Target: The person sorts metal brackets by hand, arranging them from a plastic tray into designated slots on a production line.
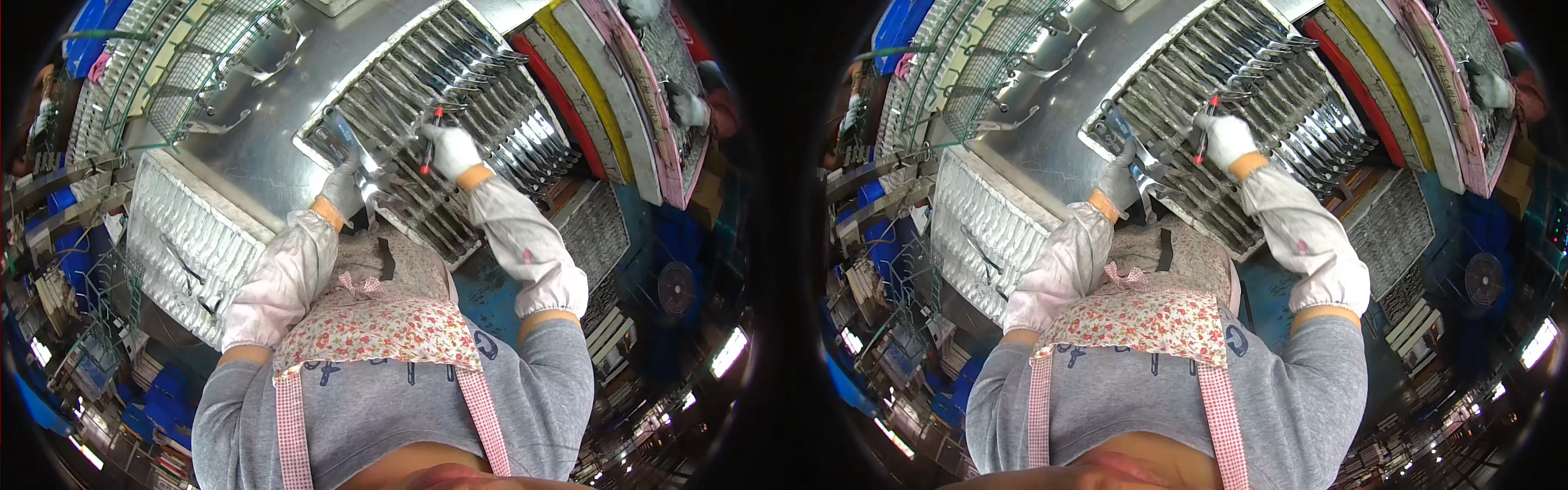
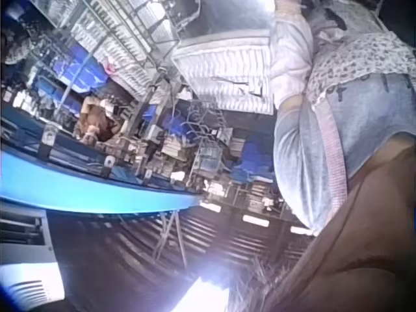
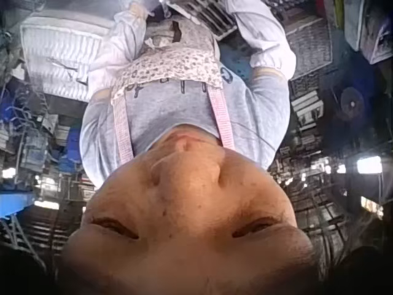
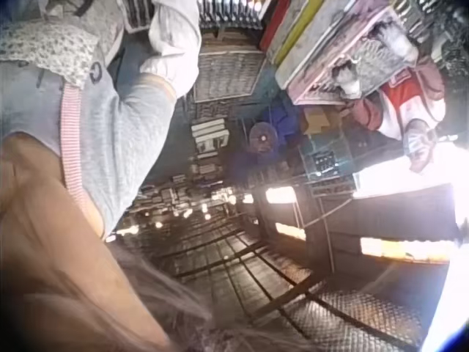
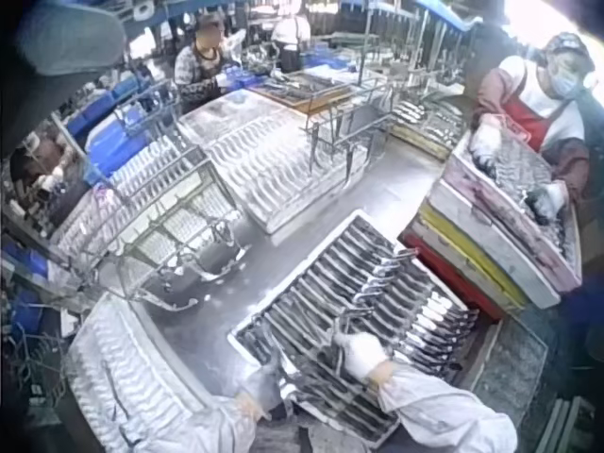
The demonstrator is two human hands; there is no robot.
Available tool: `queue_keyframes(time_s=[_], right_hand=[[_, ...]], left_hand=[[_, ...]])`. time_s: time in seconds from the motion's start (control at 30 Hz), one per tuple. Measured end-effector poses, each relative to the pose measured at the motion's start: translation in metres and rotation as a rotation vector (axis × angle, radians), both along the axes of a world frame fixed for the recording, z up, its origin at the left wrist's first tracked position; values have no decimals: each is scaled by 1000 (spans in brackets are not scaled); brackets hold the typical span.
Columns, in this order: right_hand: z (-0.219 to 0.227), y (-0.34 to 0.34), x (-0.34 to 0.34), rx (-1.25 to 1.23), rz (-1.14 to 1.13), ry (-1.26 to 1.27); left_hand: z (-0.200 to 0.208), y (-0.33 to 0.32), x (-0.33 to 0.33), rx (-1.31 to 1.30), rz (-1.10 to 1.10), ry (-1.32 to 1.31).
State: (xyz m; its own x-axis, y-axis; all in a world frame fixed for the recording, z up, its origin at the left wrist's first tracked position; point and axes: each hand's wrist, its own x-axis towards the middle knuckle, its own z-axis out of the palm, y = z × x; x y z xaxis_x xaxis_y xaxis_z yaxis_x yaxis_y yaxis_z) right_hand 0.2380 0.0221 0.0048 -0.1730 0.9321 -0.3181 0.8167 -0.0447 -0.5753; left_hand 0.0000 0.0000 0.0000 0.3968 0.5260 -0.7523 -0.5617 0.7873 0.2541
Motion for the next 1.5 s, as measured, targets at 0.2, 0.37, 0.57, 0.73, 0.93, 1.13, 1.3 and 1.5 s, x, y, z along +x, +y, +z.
queue_keyframes(time_s=[0.2, 0.37, 0.57, 0.73, 0.93, 1.13, 1.3, 1.5], right_hand=[[22, 6, -47, 5, 155, 282], [-28, 68, -20, 154, 37, -366], [-43, 85, -9, 171, 163, -367], [12, 57, -7, 91, -11, 61], [83, 13, -71, -294, -133, 844], [130, 14, -136, -365, 89, 907], [150, 15, -177, -515, 204, 989], [157, 10, -207, -509, 323, 1123]], left_hand=[[8, 0, -30, 88, -15, -53], [50, -7, -49, 226, 61, 53], [92, -20, -73, 309, 122, -35], [125, -35, -106, 338, 166, -36], [147, -44, -138, 354, 274, 5], [161, -49, -173, 389, 361, -125], [185, -56, -197, 402, 411, -132], [173, -67, -232, 417, 472, -405]])
